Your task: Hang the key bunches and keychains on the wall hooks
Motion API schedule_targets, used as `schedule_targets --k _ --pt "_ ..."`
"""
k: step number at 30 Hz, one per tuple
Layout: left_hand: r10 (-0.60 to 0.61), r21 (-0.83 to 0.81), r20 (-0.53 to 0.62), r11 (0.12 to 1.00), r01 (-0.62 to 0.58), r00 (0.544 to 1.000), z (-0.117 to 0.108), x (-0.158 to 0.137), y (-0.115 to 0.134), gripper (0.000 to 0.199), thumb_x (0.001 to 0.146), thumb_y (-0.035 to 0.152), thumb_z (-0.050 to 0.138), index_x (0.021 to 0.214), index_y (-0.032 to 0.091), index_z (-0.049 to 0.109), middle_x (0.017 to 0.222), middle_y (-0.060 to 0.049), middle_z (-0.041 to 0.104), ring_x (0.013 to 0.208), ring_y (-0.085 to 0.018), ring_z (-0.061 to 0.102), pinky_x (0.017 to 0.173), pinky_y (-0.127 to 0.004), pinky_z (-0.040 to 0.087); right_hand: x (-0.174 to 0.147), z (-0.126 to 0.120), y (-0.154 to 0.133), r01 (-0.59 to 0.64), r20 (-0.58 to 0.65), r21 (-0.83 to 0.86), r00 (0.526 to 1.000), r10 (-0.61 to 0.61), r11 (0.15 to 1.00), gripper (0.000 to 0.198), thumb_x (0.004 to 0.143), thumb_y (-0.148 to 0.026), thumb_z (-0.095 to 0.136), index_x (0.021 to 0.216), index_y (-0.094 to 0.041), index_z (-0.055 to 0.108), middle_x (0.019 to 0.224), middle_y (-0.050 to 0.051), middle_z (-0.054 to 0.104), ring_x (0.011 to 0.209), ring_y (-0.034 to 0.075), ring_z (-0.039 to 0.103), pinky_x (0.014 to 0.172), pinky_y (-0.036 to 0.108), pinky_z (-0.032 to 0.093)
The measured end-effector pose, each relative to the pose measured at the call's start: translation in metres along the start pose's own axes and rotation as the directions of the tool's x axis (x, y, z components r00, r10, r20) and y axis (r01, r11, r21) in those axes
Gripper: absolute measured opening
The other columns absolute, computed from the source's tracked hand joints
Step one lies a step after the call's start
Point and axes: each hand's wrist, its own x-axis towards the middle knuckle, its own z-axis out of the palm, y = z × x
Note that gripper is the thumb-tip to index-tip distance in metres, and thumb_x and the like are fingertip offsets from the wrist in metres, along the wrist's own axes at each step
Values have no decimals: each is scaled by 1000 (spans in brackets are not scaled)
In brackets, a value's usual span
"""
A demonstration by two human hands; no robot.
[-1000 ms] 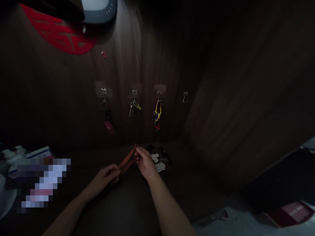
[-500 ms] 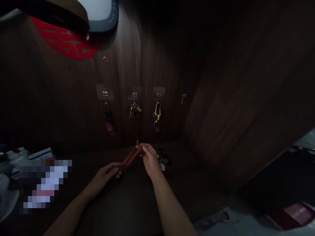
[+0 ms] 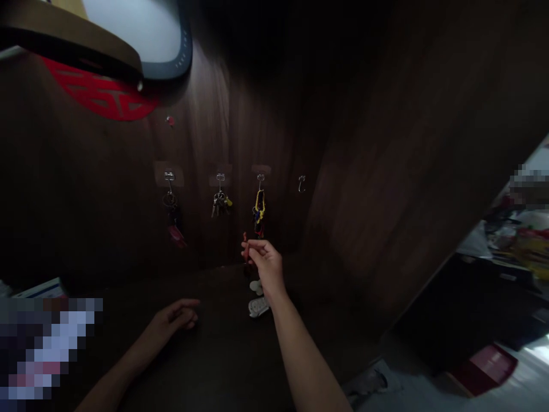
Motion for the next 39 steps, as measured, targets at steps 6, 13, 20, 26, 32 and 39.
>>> schedule_targets --k 6,13,20,26,32,39 --pt "4 8 3 1000 -4 1000 2 -1 5 35 71 45 60 95 21 65 75 0 66 72 -16 60 74 -28 45 27 -7 -27 221 -97 -164 966 -239 961 23 67 -28 67 88 -20 60 91 5 69 77 16 64 55 23 45" --pt "-6 48 -17 999 7 1000 5 -3 11 40 67 51 61 94 22 66 73 -1 66 73 -18 60 75 -29 45 62 -4 -50 452 -46 -341 868 -495 824 15 70 -26 63 84 -19 61 85 4 69 83 18 63 70 29 48" --pt "-25 47 -9 999 25 1000 5 1 11 42 65 54 60 92 22 65 73 -1 65 71 -19 59 73 -30 44 98 1 -63 526 -17 -433 807 -590 732 15 72 -24 61 86 -18 62 84 5 68 82 18 63 70 29 48" --pt "-9 -7 13 1000 9 1000 4 5 2 42 64 54 63 90 21 65 71 -1 64 70 -18 58 71 -29 44 123 5 -66 568 42 -508 767 -640 647 16 74 -23 58 89 -19 63 87 4 67 83 17 62 78 30 47" --pt "5 2 27 1000 -5 1000 5 5 6 39 66 52 61 90 21 64 68 1 62 65 -16 56 69 -28 42 136 3 -60 532 100 -652 767 -634 540 21 79 -23 51 93 -22 66 91 4 68 85 18 61 81 32 44" --pt "-13 18 56 1000 12 998 4 3 12 39 68 50 59 93 20 62 70 1 61 67 -15 55 70 -28 42 138 5 -50 554 132 -688 731 -669 469 17 74 -22 57 87 -19 67 90 5 63 83 18 59 79 31 45"
